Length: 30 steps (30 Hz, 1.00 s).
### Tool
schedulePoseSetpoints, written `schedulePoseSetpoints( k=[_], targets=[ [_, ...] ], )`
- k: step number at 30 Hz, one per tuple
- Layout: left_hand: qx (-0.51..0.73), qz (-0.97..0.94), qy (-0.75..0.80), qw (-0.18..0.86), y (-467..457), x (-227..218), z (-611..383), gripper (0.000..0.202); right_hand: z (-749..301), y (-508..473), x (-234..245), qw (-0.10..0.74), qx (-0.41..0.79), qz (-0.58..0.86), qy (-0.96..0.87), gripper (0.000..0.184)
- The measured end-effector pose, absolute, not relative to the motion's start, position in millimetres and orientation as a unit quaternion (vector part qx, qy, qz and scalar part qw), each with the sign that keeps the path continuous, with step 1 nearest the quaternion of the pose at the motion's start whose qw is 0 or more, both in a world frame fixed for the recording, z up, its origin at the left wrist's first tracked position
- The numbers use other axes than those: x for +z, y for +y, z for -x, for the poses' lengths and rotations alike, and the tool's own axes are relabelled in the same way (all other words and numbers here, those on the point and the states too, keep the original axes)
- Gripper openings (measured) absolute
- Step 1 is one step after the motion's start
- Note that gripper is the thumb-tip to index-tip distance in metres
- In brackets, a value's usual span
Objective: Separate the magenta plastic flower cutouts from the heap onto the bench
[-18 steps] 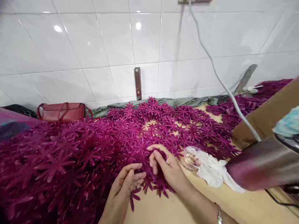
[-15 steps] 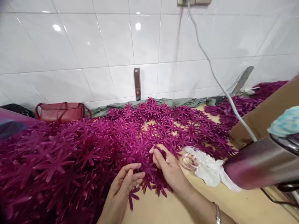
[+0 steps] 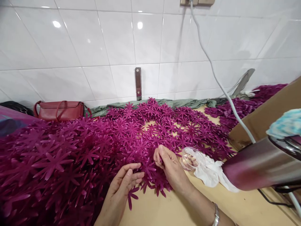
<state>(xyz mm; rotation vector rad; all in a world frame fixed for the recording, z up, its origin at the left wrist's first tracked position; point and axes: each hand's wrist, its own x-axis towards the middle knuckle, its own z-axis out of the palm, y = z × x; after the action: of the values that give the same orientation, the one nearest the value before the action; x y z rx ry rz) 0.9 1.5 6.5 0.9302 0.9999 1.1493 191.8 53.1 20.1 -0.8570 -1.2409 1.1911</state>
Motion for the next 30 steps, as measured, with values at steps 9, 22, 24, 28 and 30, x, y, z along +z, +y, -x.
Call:
schedulePoseSetpoints(
  k=[9,22,24,28,30],
  targets=[
    [0.497,-0.406,0.432,0.634,1,3,0,0.053,-190,52,23,0.491,0.551,0.394,-0.548,0.030],
    [0.493,-0.420,0.445,0.618,-3,10,-1,0.053,-187,32,31,0.457,0.584,0.327,-0.586,0.057],
    [0.494,-0.419,0.447,0.617,-3,12,-1,0.053,-186,32,31,0.441,0.576,0.353,-0.590,0.050],
    [0.491,-0.424,0.445,0.617,-3,14,-1,0.049,-186,39,31,0.425,0.540,0.393,-0.611,0.024],
    [0.500,-0.428,0.434,0.615,-1,13,-2,0.044,-187,43,30,0.456,0.545,0.387,-0.587,0.020]
  ],
)
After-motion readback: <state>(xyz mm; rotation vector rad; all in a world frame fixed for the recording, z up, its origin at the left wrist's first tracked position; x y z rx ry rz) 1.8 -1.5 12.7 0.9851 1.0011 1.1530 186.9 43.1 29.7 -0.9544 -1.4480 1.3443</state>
